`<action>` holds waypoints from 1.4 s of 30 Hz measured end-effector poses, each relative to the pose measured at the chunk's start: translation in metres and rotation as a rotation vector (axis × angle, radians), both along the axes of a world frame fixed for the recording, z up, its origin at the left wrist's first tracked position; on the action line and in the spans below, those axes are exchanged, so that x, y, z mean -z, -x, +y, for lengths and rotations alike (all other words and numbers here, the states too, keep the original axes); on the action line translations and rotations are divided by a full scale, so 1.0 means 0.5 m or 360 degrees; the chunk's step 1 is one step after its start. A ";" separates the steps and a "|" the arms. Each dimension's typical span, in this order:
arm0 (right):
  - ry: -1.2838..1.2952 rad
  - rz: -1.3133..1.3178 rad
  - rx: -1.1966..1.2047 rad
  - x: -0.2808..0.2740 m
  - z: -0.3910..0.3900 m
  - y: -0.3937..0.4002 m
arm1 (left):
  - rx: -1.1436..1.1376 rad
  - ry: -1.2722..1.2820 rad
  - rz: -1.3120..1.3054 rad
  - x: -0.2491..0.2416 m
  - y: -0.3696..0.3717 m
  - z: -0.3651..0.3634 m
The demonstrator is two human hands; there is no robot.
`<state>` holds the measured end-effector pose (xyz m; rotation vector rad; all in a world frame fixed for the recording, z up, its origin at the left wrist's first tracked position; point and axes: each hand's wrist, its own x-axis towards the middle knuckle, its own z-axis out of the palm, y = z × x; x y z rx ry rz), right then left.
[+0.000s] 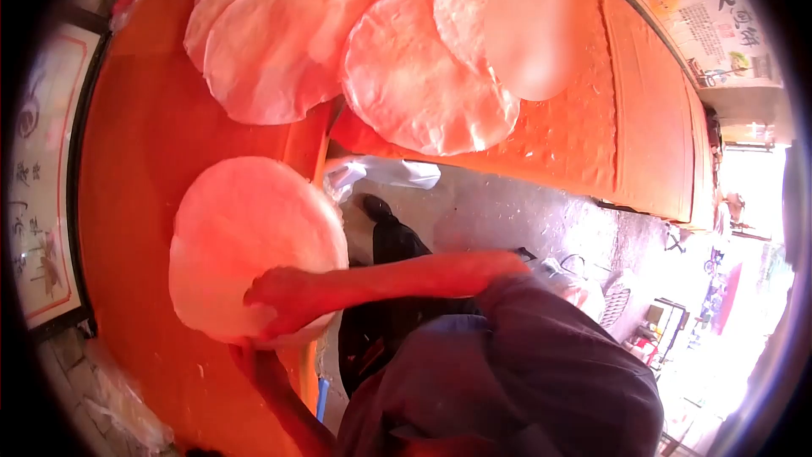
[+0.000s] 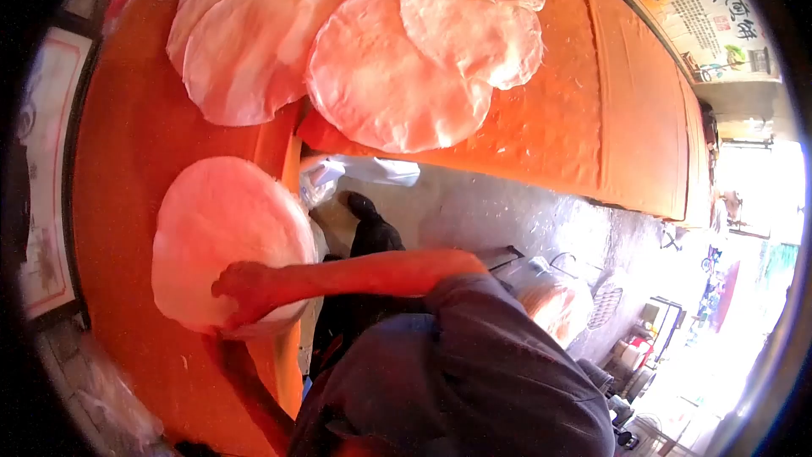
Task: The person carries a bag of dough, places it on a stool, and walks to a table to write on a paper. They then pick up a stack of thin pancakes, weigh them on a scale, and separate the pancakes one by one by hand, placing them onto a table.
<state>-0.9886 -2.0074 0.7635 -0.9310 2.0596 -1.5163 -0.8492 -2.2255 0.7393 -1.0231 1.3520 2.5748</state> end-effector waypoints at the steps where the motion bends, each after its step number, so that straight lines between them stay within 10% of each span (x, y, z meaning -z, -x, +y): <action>1: -0.0130 -0.0176 -0.0210 -0.053 -0.002 0.008 | 0.0009 -0.0004 0.0010 0.003 0.004 0.002; 4: 0.0173 -0.0591 -0.0051 -0.055 -0.010 0.000 | 0.0002 -0.0070 0.0044 -0.005 0.002 0.015; 10: -0.0288 0.0194 0.0087 -0.021 -0.070 -0.053 | 0.0064 -0.0421 0.0080 -0.053 0.010 0.053; 16: -0.0247 0.0203 0.0535 -0.055 -0.009 -0.022 | 0.0001 0.0430 -0.0227 0.048 -0.011 0.003; 22: -0.0373 0.0446 -0.0059 0.023 -0.041 -0.057 | -0.0010 0.0228 -0.0162 -0.058 0.019 0.098; 28: 0.1152 -0.0326 0.1287 0.062 0.300 0.145 | -0.0289 0.0330 -0.0659 -0.128 0.060 0.182; 30: 0.0898 -0.0476 0.1795 -0.107 0.472 0.127 | -0.0273 0.0247 -0.0621 -0.122 0.062 0.184; 34: 0.0790 -0.0455 0.2544 -0.039 0.767 0.057 | -0.0215 0.0072 -0.0513 -0.044 0.020 0.101; 38: 0.0915 -0.0553 0.2659 0.177 1.008 -0.091 | -0.0126 -0.0038 -0.0398 0.007 -0.012 0.042; 42: 0.1023 -0.1180 0.2540 0.196 0.905 -0.195 | -0.0078 -0.0038 -0.0289 0.017 -0.030 0.003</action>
